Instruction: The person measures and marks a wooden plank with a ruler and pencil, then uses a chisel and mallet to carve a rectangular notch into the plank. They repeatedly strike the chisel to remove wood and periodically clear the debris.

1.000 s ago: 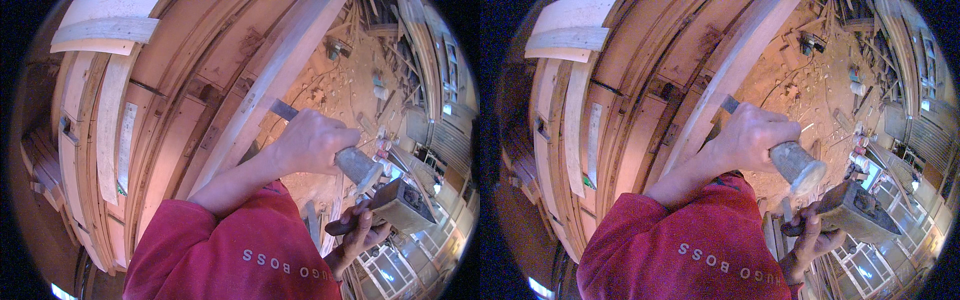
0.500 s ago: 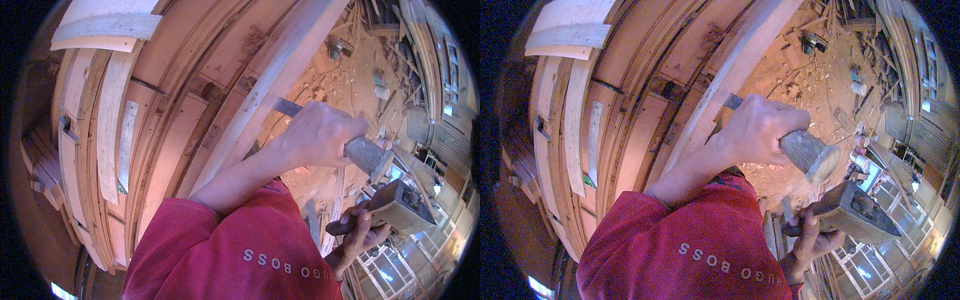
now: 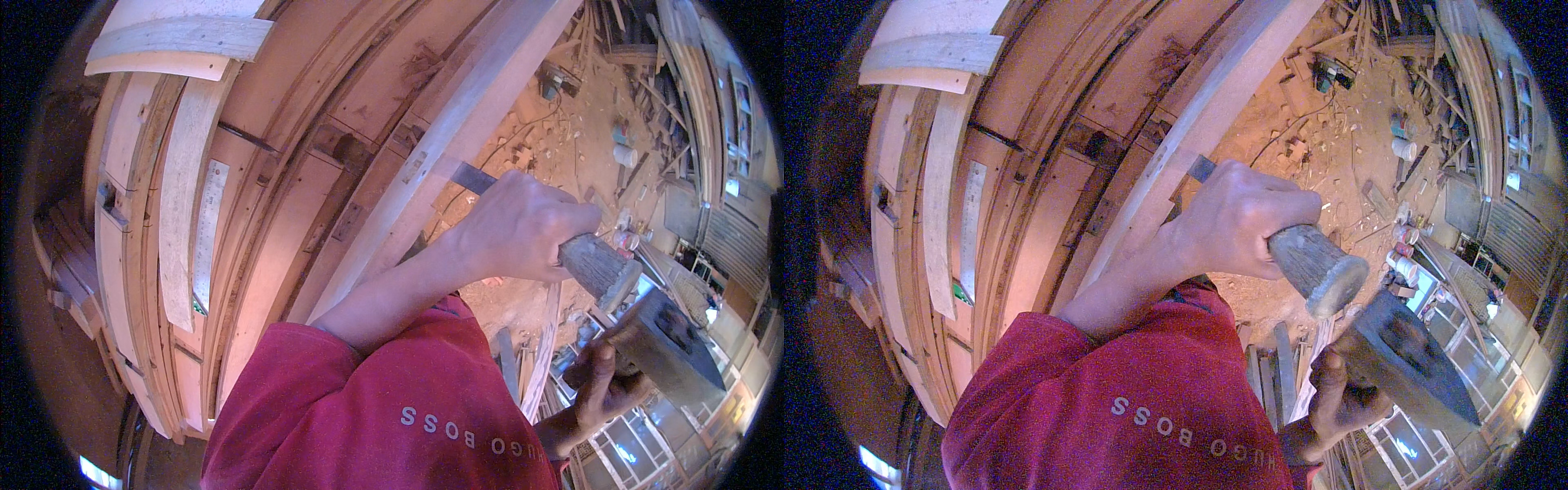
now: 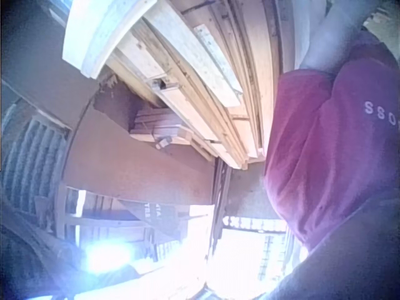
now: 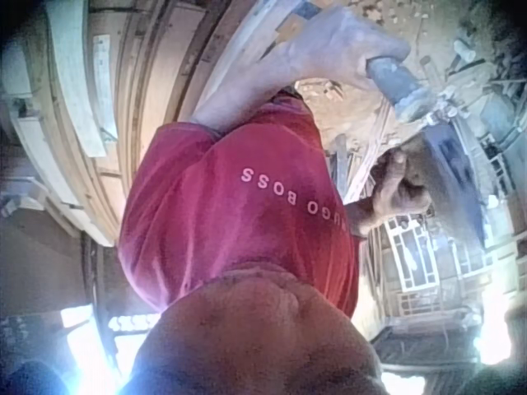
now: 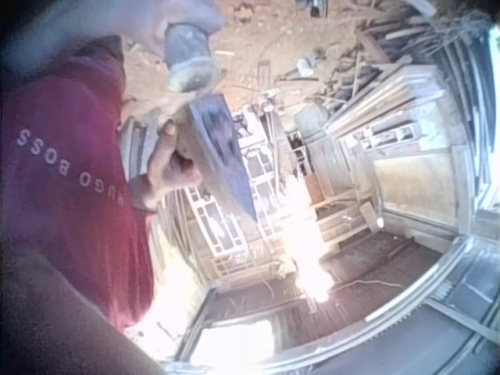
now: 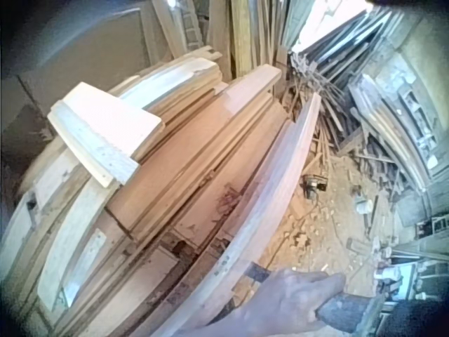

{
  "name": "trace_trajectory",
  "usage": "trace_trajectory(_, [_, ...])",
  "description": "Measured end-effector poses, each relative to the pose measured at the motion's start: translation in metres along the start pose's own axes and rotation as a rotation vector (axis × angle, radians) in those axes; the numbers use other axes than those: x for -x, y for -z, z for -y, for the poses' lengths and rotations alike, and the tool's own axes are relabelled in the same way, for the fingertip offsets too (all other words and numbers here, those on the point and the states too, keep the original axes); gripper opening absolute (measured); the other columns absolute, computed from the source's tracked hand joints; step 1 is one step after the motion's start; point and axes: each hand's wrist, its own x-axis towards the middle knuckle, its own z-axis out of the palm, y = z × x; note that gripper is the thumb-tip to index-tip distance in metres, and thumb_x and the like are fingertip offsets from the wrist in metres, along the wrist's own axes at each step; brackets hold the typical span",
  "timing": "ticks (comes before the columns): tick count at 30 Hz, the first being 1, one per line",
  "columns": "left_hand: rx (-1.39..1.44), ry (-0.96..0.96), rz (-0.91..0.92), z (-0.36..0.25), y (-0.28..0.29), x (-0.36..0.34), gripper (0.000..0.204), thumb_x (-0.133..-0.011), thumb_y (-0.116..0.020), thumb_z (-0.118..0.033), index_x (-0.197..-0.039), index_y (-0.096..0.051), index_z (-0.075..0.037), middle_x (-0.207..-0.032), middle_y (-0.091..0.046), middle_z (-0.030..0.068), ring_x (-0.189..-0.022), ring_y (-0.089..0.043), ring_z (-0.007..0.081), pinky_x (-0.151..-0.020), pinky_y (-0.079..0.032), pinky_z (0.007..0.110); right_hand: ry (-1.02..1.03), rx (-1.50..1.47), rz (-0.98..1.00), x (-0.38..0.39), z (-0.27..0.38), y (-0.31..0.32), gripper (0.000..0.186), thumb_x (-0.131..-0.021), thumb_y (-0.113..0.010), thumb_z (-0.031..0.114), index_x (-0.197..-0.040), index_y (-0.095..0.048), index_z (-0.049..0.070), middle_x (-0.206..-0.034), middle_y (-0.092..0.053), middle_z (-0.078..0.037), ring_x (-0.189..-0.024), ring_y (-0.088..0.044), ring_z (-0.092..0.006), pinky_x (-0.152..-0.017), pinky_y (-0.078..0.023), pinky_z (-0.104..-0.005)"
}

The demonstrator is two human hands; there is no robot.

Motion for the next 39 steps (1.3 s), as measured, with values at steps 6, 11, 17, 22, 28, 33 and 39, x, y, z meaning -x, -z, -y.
trace_trajectory(6, [0.014,-0.021,-0.028,0.001,-0.002,0.001,0.027,-0.066,-0.076,-0.028,-0.071,-0.055,-0.013,-0.058,-0.053,0.0059,-0.052,-0.059,0.0274,-0.045,-0.042,0.042,0.163,-0.097,-0.023,-0.01,0.002,0.009,0.051,-0.088,-0.073,0.022,-0.124,-0.047,-0.004,-0.086,-0.06,-0.015,-0.058,-0.054,-0.0139,-0.051,-0.042,-0.0246])
trace_trajectory(11, [-0.008,-0.009,-0.009,0.001,0.002,0.002,0.026,-0.066,-0.076,-0.027,-0.071,-0.054,-0.013,-0.058,-0.053,0.0057,-0.053,-0.059,0.027,-0.046,-0.043,0.041,0.033,-0.006,0.004,-0.009,-0.008,0.005,0.048,-0.089,-0.071,0.019,-0.124,-0.048,-0.005,-0.08,-0.06,-0.01,-0.055,-0.051,-0.0114,-0.049,-0.04,-0.0243])
trace_trajectory(17, [0.019,-0.003,-0.018,0.001,-0.002,0.002,0.026,-0.067,-0.076,-0.029,-0.071,-0.055,-0.014,-0.058,-0.054,0.0054,-0.053,-0.059,0.0273,-0.046,-0.044,0.041,0.036,-0.008,-0.037,-0.009,0.005,0.005,0.053,-0.086,-0.075,0.024,-0.121,-0.049,-0.006,-0.077,-0.059,-0.01,-0.054,-0.052,-0.012,-0.047,-0.04,-0.0244])
trace_trajectory(22, [-0.028,0.004,0.047,-0.004,-0.003,0.003,0.027,-0.068,-0.075,-0.03,-0.07,-0.054,-0.013,-0.057,-0.053,0.006,-0.053,-0.06,0.0284,-0.047,-0.045,0.042,0.067,-0.083,-0.038,-0.014,0.017,0.002,0.052,-0.086,-0.075,0.026,-0.117,-0.048,-0.006,-0.078,-0.058,-0.011,-0.053,-0.052,-0.0145,-0.045,-0.041,-0.0257])
trace_trajectory(28, [-0.058,0.099,0.072,-0.003,-0.007,-0.013,0.024,-0.067,-0.073,-0.026,-0.071,-0.056,-0.011,-0.06,-0.058,0.0096,-0.057,-0.062,0.0322,-0.052,-0.047,0.046,-0.017,-0.151,-0.018,-0.012,0.023,-0.007,0.046,-0.087,-0.073,0.023,-0.116,-0.049,-0.005,-0.078,-0.057,-0.011,-0.054,-0.051,-0.0149,-0.046,-0.041,-0.0258])
trace_trajectory(33, [-0.103,0.189,0.086,-0.002,-0.013,-0.027,0.023,-0.066,-0.073,-0.026,-0.073,-0.057,-0.011,-0.061,-0.06,0.0105,-0.06,-0.063,0.0336,-0.055,-0.048,0.047,-0.069,-0.202,0.05,-0.011,0.023,-0.003,0.043,-0.089,-0.071,0.021,-0.115,-0.048,-0.004,-0.077,-0.055,-0.01,-0.054,-0.049,-0.0149,-0.048,-0.041,-0.0265])
trace_trajectory(39, [-0.09,0.099,0.104,-0.003,-0.008,-0.011,0.026,-0.066,-0.074,-0.028,-0.074,-0.056,-0.011,-0.061,-0.059,0.0097,-0.058,-0.063,0.0318,-0.053,-0.048,0.045,-0.069,-0.202,0.074,-0.012,0.018,0.0,0.044,-0.09,-0.069,0.02,-0.12,-0.047,-0.004,-0.077,-0.055,-0.011,-0.053,-0.05,-0.0148,-0.047,-0.041,-0.0264])
